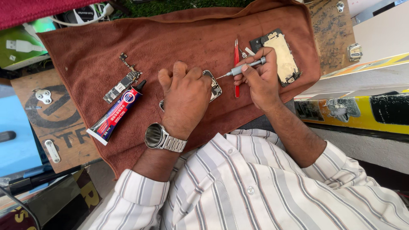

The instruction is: The person disassembles a smartphone by removing screws and prying out internal components. They use a screwdriver and tweezers to carefully extract parts from the phone's chassis and place them on a brown cloth.

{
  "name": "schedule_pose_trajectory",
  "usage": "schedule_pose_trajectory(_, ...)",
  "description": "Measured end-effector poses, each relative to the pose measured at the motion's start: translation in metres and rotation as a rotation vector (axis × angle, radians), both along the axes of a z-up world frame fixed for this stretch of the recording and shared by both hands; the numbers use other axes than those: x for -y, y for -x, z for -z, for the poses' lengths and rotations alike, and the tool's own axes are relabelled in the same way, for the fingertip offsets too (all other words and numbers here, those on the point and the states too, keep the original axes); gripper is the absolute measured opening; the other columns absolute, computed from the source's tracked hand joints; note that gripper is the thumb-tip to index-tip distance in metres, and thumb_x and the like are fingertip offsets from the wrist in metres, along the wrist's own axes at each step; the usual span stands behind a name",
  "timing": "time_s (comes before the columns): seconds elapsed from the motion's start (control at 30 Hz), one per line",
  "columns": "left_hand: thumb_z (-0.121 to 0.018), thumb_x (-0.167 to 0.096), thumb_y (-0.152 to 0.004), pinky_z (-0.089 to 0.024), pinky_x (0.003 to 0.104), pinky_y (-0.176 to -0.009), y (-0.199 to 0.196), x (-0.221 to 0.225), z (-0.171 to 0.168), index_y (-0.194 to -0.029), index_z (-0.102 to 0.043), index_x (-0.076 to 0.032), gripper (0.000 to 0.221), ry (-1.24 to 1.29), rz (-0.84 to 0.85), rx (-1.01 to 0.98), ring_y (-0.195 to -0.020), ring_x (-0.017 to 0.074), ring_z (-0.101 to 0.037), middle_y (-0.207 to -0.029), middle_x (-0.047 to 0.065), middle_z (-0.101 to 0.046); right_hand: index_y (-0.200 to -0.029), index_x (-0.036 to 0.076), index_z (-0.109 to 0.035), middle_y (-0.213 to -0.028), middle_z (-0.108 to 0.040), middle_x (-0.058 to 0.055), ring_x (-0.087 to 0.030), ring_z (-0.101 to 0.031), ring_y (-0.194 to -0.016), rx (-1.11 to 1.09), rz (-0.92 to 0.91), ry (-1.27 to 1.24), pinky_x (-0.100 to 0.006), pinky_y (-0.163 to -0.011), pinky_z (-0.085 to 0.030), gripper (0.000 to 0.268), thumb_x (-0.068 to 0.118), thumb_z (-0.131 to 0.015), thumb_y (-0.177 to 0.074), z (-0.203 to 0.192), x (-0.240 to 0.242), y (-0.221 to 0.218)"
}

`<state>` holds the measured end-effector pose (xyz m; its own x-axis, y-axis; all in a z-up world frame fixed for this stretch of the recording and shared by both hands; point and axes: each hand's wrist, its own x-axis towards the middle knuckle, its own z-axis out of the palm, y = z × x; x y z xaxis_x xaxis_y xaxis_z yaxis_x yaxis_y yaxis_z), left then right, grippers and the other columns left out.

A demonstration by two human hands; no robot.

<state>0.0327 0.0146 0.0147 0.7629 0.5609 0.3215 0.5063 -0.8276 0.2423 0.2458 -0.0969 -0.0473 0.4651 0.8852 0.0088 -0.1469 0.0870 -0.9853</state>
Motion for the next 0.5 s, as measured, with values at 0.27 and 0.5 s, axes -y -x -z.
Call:
schedule_pose_trajectory(0.27, -0.066, -0.021, -0.084, -0.031, 0.052, -0.102, -0.03, -0.008, -0.01, -0.081, -0.079, -0.016, 0.014, -0.079, 0.105, -0.294, -0.11, 0.0268, -0.055, -0.091, 0.002, -0.071, -0.124, 0.01, -0.031, -0.114, -0.063, -0.014, -0.012, -0.068, -0.09, 0.063, -0.026, -0.021, -0.029, -0.078, -0.064, 0.031, -0.001, -0.055, -0.107, 0.003, 0.0, -0.002)
schedule_pose_trajectory(0.5, -0.067, -0.023, -0.087, -0.032, 0.049, -0.102, -0.03, -0.011, 0.003, -0.095, -0.078, -0.012, 0.017, -0.255, 0.183, -0.357, -0.107, 0.0248, -0.057, -0.094, 0.004, -0.071, -0.125, 0.01, -0.03, -0.115, -0.063, -0.015, -0.013, -0.069, -0.091, 0.112, -0.051, -0.041, -0.029, -0.079, -0.064, 0.03, -0.001, -0.054, -0.11, 0.007, 0.002, -0.003)
